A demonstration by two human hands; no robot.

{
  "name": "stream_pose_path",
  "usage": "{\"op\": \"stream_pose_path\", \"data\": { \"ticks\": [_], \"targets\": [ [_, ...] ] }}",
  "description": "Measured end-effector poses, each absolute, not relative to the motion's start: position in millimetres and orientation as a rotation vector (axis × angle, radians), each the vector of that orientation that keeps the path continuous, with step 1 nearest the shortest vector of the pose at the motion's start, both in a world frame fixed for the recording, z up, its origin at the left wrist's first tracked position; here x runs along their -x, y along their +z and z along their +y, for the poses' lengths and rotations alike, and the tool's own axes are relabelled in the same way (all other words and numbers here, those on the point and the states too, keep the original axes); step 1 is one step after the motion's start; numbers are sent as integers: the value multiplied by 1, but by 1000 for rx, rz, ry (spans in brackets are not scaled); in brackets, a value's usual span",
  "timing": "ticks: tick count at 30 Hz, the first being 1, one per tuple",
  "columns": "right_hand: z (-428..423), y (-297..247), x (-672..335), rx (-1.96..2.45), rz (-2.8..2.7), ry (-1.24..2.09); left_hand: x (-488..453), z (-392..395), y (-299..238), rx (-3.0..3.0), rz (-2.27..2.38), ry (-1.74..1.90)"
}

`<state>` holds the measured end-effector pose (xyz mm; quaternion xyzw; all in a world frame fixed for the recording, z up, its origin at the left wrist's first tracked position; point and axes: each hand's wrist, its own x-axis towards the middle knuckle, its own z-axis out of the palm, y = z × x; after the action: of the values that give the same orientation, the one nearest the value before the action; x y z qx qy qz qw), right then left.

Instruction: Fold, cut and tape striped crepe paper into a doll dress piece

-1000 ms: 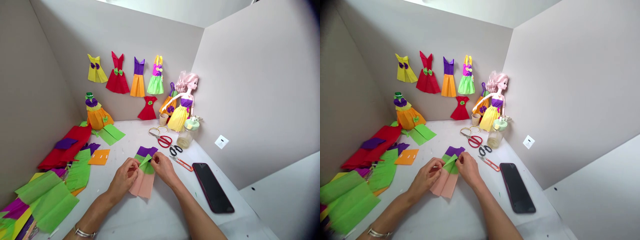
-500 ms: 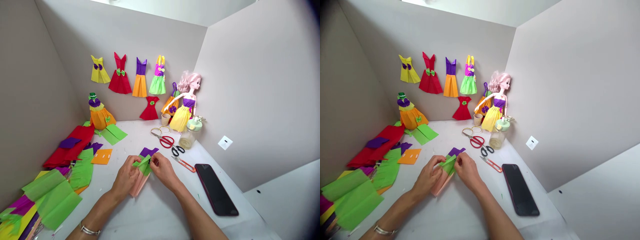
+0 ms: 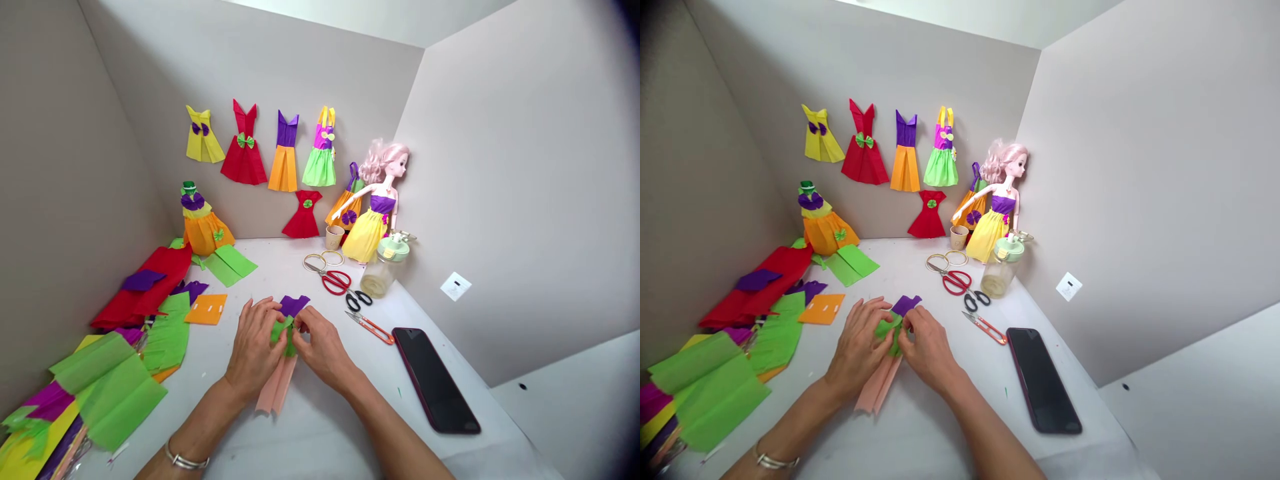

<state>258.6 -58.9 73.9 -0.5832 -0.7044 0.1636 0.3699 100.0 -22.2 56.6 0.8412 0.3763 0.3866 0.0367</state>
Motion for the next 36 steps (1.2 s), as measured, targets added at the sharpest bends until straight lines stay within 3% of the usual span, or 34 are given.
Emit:
{"op": "stream_pose_path", "data": {
  "ticks": [36],
  "targets": [
    [-60, 75, -259, 1458, -1836, 444, -91, -17, 54, -2642, 1083, 1253]
  ]
}}
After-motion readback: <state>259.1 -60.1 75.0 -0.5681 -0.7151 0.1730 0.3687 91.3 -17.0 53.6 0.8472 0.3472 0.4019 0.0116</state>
